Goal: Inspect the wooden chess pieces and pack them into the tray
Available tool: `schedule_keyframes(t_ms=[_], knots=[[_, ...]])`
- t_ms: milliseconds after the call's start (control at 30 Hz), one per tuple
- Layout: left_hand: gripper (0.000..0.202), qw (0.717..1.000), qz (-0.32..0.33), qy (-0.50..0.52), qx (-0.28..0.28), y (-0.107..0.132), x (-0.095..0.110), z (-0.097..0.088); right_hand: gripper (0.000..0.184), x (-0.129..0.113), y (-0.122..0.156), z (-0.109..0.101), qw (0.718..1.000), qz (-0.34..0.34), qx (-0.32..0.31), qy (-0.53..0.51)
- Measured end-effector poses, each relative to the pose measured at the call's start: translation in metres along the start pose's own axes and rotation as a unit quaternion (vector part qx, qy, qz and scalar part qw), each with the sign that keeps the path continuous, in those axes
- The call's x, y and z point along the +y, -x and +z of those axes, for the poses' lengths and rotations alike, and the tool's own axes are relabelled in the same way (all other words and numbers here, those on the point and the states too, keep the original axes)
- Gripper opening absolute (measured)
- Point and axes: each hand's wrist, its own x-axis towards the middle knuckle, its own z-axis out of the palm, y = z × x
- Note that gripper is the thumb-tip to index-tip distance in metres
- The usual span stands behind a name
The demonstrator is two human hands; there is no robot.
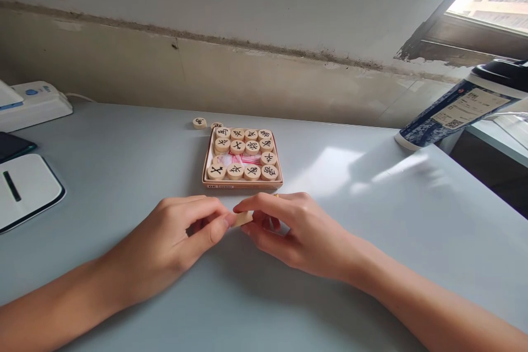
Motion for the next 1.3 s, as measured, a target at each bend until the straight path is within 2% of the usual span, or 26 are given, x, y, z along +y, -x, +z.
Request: schedule_keyframes(t_ms=[200,433,600,767,867,1000,1067,1300], knots=[[0.047,0.999,-0.018,0.032,-0.015,0.001,0.001,-0.002,0.019,0.000,0.001,-0.001,1.000,-0.008,0.001,0.005],[0.048,0.992,-0.086,0.079,-0.044,0.002,0.004,-0.005,0.017,0.002,0.000,0.001,0.999,-0.039,0.021,-0.005],[0.045,0.986,-0.129,0.106,-0.030,0.000,0.008,-0.005,0.016,0.002,-0.002,-0.001,0.999,-0.044,0.018,-0.022],[0.035,0.984,-0.117,0.133,-0.035,-0.002,0.002,-0.002,0.015,0.002,-0.002,-0.002,0.998,-0.056,0.031,0.003],[0.029,0.984,-0.116,0.132,-0.020,-0.003,-0.002,0.000,0.014,0.001,-0.001,-0.001,0.998,-0.056,0.027,0.008],[0.027,0.987,-0.108,0.123,-0.007,-0.004,-0.001,0.000,0.022,0.001,0.000,0.001,0.998,-0.048,0.025,0.008],[0.027,0.987,-0.106,0.120,-0.006,-0.004,-0.001,0.000,0.025,0.002,0.000,0.001,0.999,-0.040,0.030,0.008],[0.038,0.988,-0.118,0.098,-0.025,-0.002,-0.002,-0.001,0.017,0.003,0.000,0.003,0.997,-0.042,0.050,0.031]])
